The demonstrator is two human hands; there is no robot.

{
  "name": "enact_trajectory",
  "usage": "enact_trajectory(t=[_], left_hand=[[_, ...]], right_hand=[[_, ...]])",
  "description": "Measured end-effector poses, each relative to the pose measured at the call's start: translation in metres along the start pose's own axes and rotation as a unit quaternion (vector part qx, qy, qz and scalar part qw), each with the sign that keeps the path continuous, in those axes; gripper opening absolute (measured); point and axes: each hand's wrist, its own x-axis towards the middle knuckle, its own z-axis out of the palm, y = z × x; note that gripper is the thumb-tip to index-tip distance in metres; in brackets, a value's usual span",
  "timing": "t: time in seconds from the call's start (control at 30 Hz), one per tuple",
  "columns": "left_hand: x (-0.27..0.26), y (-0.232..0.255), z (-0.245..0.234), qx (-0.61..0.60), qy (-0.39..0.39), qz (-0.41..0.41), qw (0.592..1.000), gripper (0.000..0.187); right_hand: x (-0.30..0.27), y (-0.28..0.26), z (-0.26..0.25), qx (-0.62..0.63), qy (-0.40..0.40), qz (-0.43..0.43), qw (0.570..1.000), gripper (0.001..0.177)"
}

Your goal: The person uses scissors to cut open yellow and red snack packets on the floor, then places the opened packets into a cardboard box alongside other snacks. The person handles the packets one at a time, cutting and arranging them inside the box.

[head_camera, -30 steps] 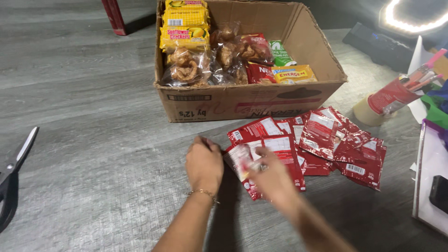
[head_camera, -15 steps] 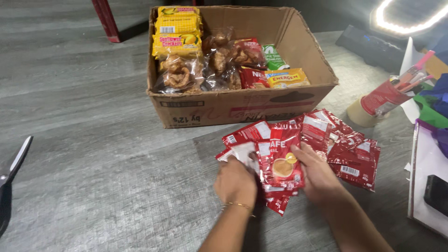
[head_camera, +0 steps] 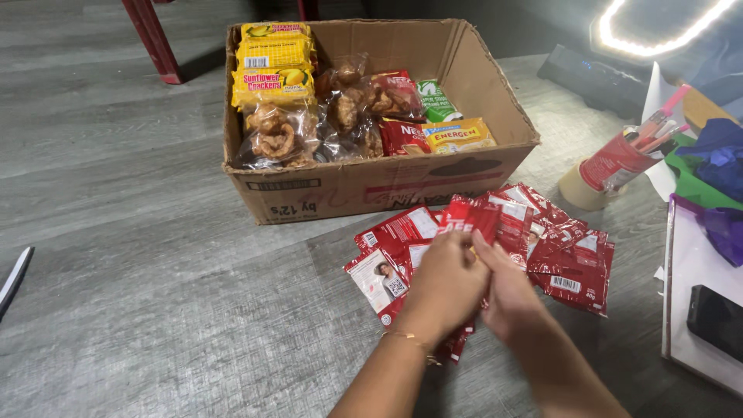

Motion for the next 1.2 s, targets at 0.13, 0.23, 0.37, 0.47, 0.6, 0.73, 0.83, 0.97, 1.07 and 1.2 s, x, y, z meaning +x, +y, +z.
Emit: enact_trajectory(t=[0.13,0.23,0.37,0.47,0.6,0.73,0.83,0.97,1.07,1.2], left_hand=[[-0.004,-0.022,-0.022,0.062,0.005,-0.265,0.962,0.042],[-0.026,-0.023,-0.024,0.191,-0.053,-0.322,0.926,0.07],[-0.043,-0.013,-0.004,0.296,-0.042,-0.324,0.898,0.064],[-0.042,-0.009,-0.001,0.235,-0.003,-0.386,0.892,0.054],[-0.032,-0.009,-0.008,0.119,0.046,-0.306,0.944,0.038],[-0.023,0.0,0.004,0.138,0.056,-0.142,0.979,0.034],[-0.026,0.006,0.013,0.11,0.051,-0.026,0.992,0.045],[-0.028,-0.004,0.003,-0.041,-0.061,-0.118,0.99,0.038],[-0.026,-0.017,-0.014,-0.126,0.066,-0.235,0.962,0.032],[-0.036,-0.036,-0.048,0.144,0.184,-0.404,0.885,0.057]], right_hand=[[0.01,-0.019,-0.019,-0.033,0.085,-0.051,0.995,0.037],[0.007,-0.03,-0.034,-0.049,0.027,-0.083,0.995,0.037],[0.007,-0.024,-0.044,-0.12,0.085,-0.064,0.987,0.036],[0.012,-0.017,-0.044,-0.187,0.105,-0.073,0.974,0.034],[0.014,-0.012,-0.042,-0.208,0.099,-0.073,0.97,0.037],[0.007,0.005,-0.029,-0.162,0.049,-0.051,0.984,0.036],[0.006,0.015,-0.02,-0.034,0.114,0.048,0.992,0.043],[0.007,0.015,-0.019,-0.034,-0.034,-0.017,0.999,0.028],[0.006,0.011,-0.016,-0.068,0.044,0.002,0.997,0.031],[0.001,0.003,-0.001,-0.072,0.056,0.007,0.996,0.035]])
